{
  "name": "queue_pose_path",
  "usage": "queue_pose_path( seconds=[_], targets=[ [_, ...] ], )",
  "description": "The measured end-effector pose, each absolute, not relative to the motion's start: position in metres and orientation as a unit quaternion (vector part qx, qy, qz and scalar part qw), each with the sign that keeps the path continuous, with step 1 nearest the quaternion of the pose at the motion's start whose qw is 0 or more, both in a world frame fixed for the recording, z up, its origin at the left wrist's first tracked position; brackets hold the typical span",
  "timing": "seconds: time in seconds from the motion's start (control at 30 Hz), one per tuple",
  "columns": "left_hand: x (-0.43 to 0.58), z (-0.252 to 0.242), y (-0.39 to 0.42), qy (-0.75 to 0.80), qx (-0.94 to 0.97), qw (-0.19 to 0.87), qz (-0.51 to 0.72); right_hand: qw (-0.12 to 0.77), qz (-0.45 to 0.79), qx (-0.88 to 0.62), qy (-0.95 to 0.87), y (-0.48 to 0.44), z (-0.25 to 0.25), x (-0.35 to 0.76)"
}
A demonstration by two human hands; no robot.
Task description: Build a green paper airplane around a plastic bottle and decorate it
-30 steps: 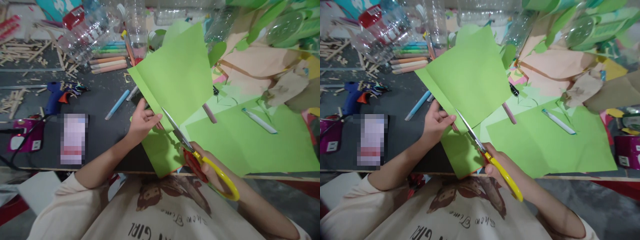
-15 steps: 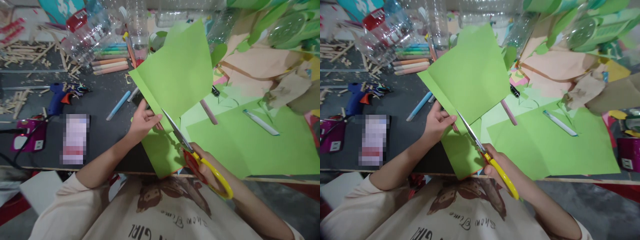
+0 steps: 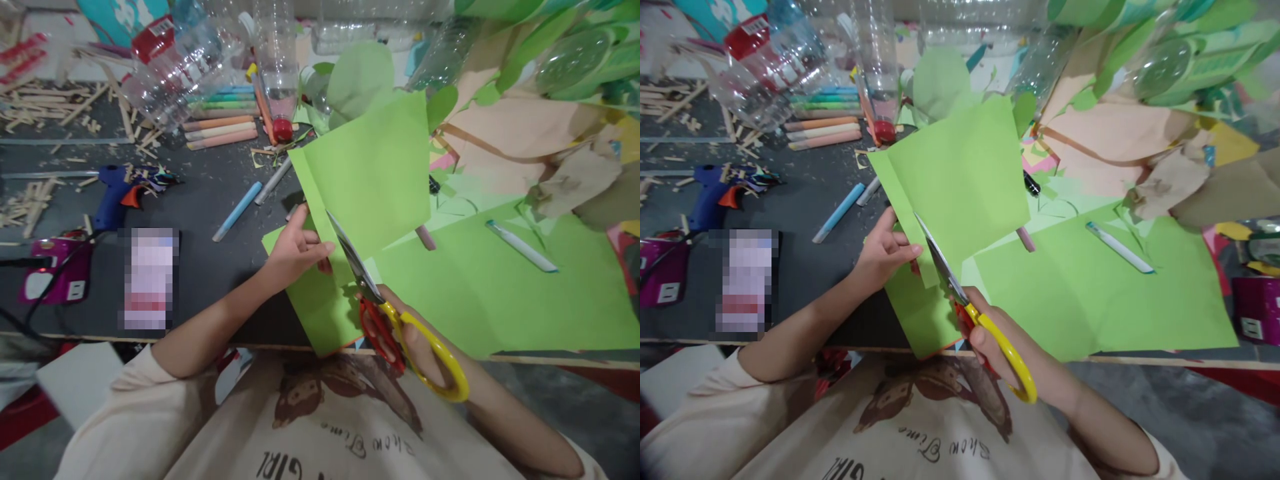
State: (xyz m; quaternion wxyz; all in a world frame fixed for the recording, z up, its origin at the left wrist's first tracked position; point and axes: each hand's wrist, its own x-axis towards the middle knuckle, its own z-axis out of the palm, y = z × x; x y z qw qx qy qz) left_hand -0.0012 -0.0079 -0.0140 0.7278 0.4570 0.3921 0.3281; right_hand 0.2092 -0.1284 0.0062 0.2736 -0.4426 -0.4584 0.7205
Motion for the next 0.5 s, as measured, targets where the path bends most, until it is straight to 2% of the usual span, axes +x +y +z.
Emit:
queue_pose_path(
  seconds=[0.27,0.5],
  targets=[
    [0.0007,-0.0100,-0.0062,0.402,0.439,0.736,0.322,0.276,0.742,-0.453,-0.410,-0.1323,0.0004,0.2055],
    [0.0013,-0.0083,-0.0060,0.411,0.444,0.731,0.316,0.294,0.711,-0.475,-0.426,-0.1316,-0.0007,0.2005]
  ],
)
